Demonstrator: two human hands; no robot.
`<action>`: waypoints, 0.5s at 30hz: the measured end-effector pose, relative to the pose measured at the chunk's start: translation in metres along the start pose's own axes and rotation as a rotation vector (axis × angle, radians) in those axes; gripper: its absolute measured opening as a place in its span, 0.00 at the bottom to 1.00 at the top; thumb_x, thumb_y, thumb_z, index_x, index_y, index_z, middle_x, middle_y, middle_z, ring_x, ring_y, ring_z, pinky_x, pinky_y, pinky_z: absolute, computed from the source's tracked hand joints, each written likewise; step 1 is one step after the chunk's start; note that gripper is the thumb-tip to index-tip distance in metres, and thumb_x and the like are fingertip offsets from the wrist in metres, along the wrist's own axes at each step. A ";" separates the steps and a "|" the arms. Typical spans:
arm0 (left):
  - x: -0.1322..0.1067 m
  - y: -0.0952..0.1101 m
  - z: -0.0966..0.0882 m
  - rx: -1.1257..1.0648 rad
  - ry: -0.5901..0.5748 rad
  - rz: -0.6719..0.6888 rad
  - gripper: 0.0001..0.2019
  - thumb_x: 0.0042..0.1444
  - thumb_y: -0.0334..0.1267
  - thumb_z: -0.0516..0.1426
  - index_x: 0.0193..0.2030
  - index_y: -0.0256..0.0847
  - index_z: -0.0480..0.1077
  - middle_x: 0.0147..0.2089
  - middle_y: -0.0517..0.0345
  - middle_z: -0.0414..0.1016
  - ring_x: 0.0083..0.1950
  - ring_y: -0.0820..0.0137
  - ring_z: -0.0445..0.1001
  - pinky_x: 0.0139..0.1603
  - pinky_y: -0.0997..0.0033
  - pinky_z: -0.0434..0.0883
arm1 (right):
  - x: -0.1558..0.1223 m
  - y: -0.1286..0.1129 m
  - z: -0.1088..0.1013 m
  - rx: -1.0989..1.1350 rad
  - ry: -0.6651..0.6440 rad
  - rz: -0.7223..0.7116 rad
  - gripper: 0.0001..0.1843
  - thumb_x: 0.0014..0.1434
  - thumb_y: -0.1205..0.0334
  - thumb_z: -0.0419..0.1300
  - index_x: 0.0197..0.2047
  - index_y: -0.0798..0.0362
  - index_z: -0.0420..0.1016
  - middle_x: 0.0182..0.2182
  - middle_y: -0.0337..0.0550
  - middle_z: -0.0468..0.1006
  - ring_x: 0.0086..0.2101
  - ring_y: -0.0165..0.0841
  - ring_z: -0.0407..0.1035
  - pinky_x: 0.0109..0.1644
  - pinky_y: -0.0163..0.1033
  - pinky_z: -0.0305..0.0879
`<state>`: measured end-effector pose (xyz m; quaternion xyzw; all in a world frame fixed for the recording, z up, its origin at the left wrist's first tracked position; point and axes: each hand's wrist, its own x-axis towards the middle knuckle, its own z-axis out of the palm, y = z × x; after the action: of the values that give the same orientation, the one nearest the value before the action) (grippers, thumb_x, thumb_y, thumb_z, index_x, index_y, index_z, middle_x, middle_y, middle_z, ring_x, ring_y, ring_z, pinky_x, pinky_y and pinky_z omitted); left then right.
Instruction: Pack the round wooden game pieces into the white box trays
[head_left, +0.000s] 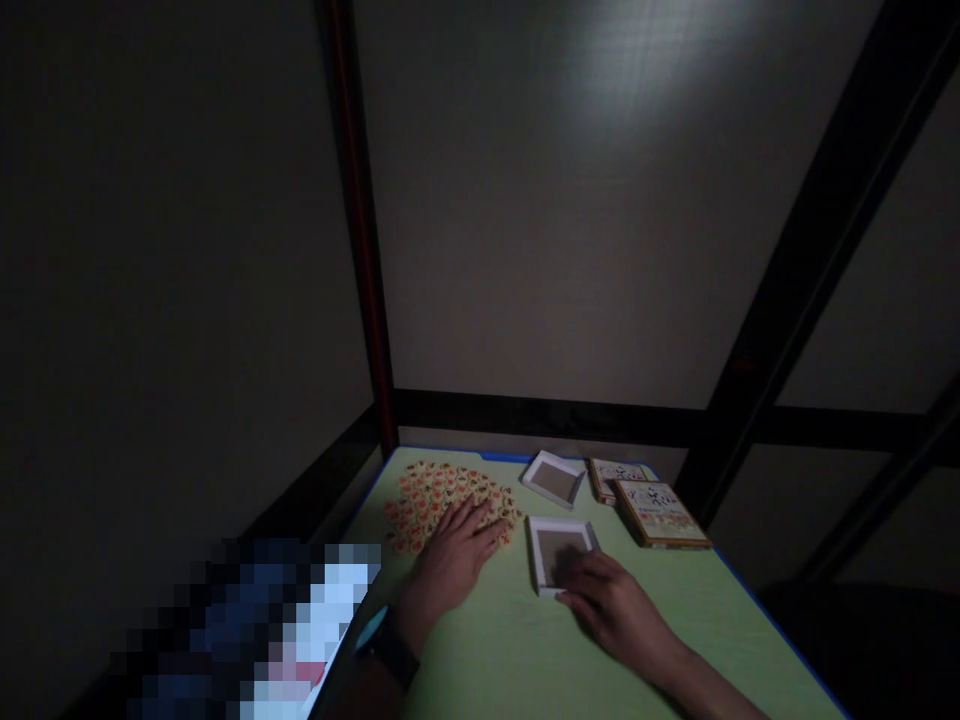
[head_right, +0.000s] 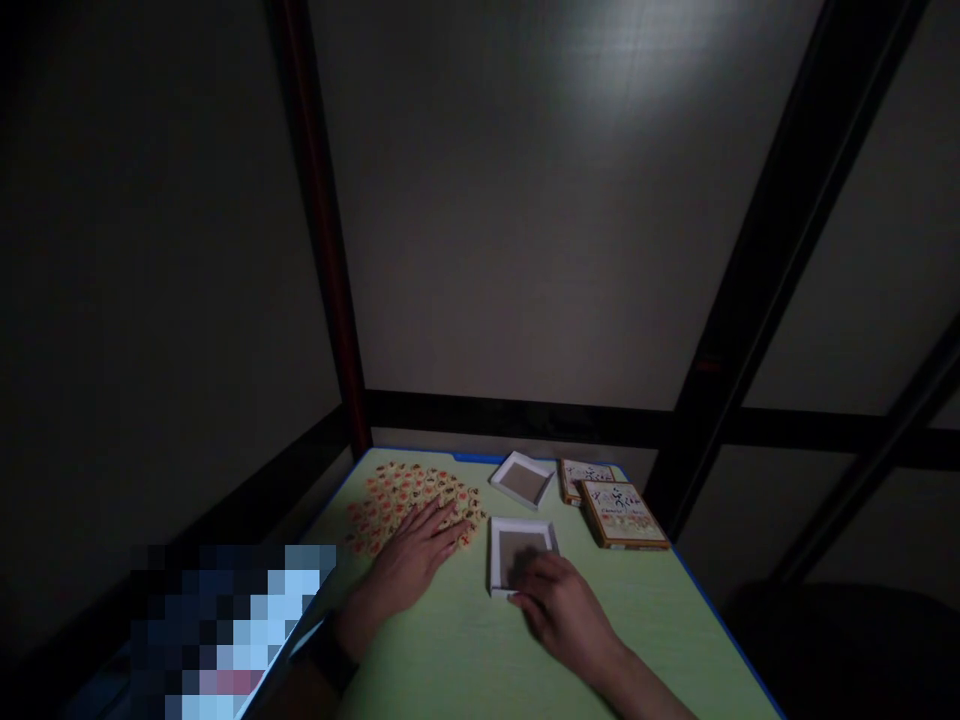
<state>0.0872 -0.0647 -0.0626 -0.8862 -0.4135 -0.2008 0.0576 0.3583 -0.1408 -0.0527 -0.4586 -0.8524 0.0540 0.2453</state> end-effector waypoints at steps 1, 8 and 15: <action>0.001 0.000 0.001 -0.003 -0.007 -0.013 0.21 0.70 0.42 0.49 0.68 0.58 0.63 0.71 0.60 0.62 0.71 0.60 0.59 0.70 0.51 0.59 | -0.002 -0.006 0.003 0.010 -0.014 -0.017 0.17 0.69 0.57 0.53 0.37 0.54 0.81 0.36 0.49 0.80 0.40 0.40 0.73 0.45 0.44 0.69; 0.009 0.002 -0.002 0.030 0.027 -0.014 0.19 0.69 0.46 0.50 0.65 0.54 0.66 0.69 0.57 0.66 0.70 0.60 0.61 0.71 0.51 0.57 | -0.024 -0.049 0.015 0.068 0.025 -0.181 0.14 0.69 0.60 0.53 0.37 0.53 0.79 0.34 0.46 0.79 0.36 0.36 0.73 0.41 0.39 0.70; 0.017 0.020 -0.020 0.019 0.077 -0.003 0.16 0.69 0.42 0.52 0.59 0.46 0.71 0.62 0.54 0.72 0.65 0.61 0.67 0.68 0.56 0.62 | -0.029 -0.058 0.025 0.066 0.095 -0.298 0.11 0.67 0.63 0.55 0.37 0.52 0.78 0.33 0.47 0.80 0.36 0.36 0.73 0.40 0.38 0.72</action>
<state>0.1060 -0.0708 -0.0365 -0.8765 -0.4144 -0.2310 0.0814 0.3165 -0.1943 -0.0671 -0.3207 -0.8962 0.0230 0.3057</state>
